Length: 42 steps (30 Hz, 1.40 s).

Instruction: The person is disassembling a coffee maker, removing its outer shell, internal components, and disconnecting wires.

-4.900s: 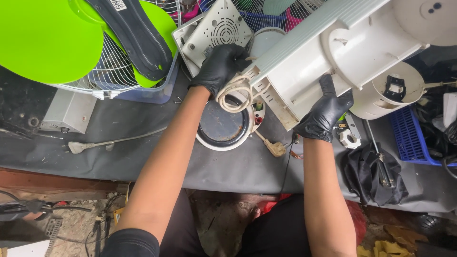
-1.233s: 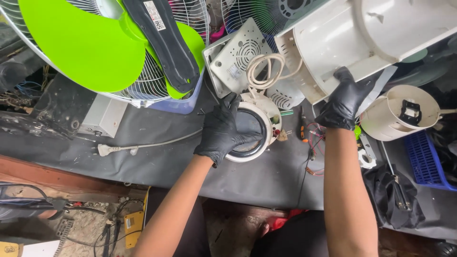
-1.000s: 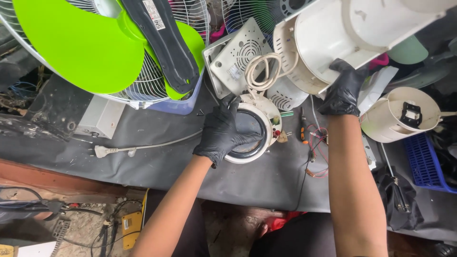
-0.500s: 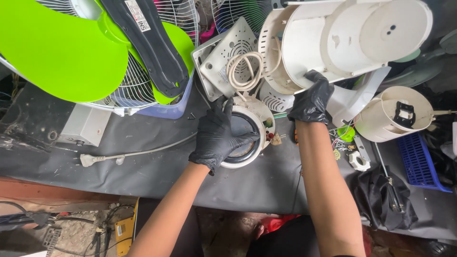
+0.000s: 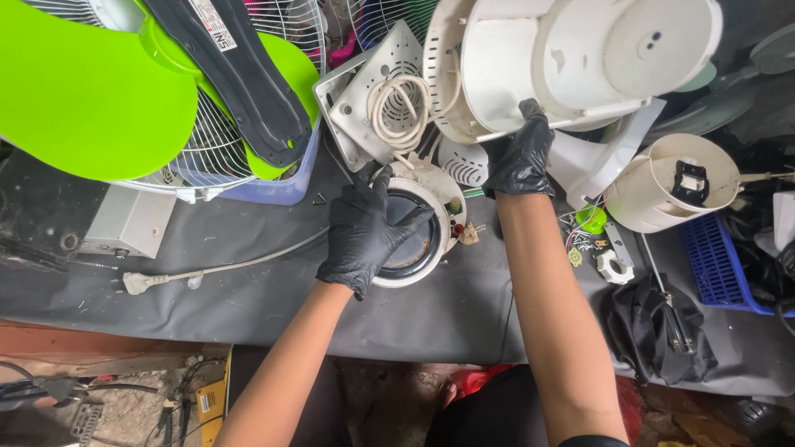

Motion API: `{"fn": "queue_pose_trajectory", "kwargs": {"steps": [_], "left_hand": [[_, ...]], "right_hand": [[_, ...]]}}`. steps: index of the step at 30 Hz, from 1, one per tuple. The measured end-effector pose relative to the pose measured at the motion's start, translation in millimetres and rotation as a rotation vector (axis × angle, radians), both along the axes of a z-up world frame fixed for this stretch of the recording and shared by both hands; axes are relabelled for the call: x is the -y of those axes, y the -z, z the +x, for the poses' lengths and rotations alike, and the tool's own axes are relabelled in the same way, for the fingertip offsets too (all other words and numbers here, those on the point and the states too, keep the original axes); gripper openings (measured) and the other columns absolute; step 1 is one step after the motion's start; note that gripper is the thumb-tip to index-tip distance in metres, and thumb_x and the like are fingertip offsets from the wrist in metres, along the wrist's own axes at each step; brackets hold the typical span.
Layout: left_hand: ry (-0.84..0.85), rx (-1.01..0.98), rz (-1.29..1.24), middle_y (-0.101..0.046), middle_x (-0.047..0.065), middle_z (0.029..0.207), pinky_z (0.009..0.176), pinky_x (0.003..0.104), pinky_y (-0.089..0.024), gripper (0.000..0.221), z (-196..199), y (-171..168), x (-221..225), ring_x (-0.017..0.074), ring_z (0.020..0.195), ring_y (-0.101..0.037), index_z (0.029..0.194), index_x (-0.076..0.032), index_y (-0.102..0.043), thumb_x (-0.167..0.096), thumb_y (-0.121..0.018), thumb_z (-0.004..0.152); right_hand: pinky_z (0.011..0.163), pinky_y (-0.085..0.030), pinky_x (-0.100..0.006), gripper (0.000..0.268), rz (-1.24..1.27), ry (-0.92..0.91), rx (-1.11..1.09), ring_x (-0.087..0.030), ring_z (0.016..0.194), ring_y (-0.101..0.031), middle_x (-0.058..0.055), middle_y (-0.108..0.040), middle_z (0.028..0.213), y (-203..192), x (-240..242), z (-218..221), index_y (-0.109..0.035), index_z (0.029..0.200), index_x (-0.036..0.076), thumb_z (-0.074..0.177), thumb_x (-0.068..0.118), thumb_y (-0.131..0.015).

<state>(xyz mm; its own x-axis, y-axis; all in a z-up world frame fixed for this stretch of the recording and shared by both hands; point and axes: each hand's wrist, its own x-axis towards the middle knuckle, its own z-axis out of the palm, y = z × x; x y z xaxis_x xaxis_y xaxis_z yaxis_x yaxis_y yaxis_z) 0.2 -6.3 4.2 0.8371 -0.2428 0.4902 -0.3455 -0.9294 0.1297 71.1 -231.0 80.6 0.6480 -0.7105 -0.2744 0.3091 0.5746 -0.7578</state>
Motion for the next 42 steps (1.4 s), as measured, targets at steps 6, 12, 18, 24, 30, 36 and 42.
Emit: {"fn": "queue_pose_trajectory", "kwargs": {"steps": [6,12,18,24,30,36,42], "left_hand": [[-0.006,-0.004,-0.094,-0.062,0.01,0.105,0.063,0.036,-0.054,0.091,3,5,2,0.0227,0.079,-0.066,0.14,-0.025,-0.062,-0.089,-0.054,0.077],[0.048,-0.003,-0.126,-0.063,0.011,0.121,0.072,0.037,-0.056,0.08,-2,2,-3,0.0228,0.09,-0.067,0.136,-0.021,-0.064,-0.08,-0.056,0.083],[0.063,0.022,-0.24,-0.06,0.009,0.131,0.081,0.038,-0.058,0.076,-11,-1,-7,0.0233,0.103,-0.067,0.139,-0.021,-0.06,-0.074,-0.064,0.084],[0.097,-0.03,-0.166,-0.055,0.013,0.14,0.087,0.041,-0.056,0.089,-22,-5,-10,0.0278,0.115,-0.063,0.149,-0.021,-0.051,-0.075,-0.065,0.08],[0.171,-0.285,-0.188,-0.045,0.017,0.153,0.099,0.044,-0.054,0.104,-23,-6,-26,0.0325,0.129,-0.058,0.156,-0.019,-0.041,-0.08,-0.065,0.076],[0.253,-0.3,-0.277,-0.038,0.031,0.157,0.102,0.054,-0.053,0.152,-25,1,-35,0.0435,0.132,-0.056,0.163,-0.008,-0.016,-0.088,-0.079,0.051],[0.189,-0.165,-0.006,-0.039,0.027,0.156,0.101,0.048,-0.055,0.159,-35,-2,-36,0.0369,0.132,-0.057,0.161,-0.004,-0.022,-0.099,-0.071,0.043]], "right_hand": [[0.101,-0.055,-0.063,0.082,-0.089,-0.27,-0.122,-0.052,0.127,-0.059,-0.027,-0.052,0.135,-8,1,-14,-0.033,0.149,0.002,0.083,0.027,-0.075],[0.084,-0.067,-0.054,0.093,-0.348,-0.375,-0.312,-0.048,0.101,-0.075,-0.027,-0.06,0.123,3,25,-24,-0.032,0.15,0.003,0.085,0.056,-0.072],[0.073,-0.07,-0.053,0.089,-0.29,-0.335,-0.318,-0.047,0.094,-0.076,-0.024,-0.059,0.117,24,45,-28,-0.04,0.148,0.005,0.083,0.051,-0.078],[0.065,-0.073,-0.051,0.078,-0.344,-0.357,-0.335,-0.041,0.076,-0.079,-0.019,-0.066,0.097,50,67,-23,-0.044,0.143,0.008,0.086,0.05,-0.078],[0.061,-0.07,-0.047,0.067,-0.359,-0.412,-0.333,-0.037,0.07,-0.077,-0.018,-0.066,0.092,29,29,-75,-0.047,0.137,0.01,0.09,0.052,-0.067],[0.062,-0.07,-0.046,0.064,-0.526,-0.38,-0.123,-0.042,0.075,-0.079,-0.024,-0.07,0.098,50,24,-108,-0.036,0.15,0.014,0.098,0.035,-0.067],[0.073,-0.06,-0.032,0.027,-1.1,-0.445,-0.221,-0.019,0.09,-0.072,-0.016,-0.074,0.097,61,-33,-146,-0.07,0.12,0.01,0.094,0.019,-0.071]]}}
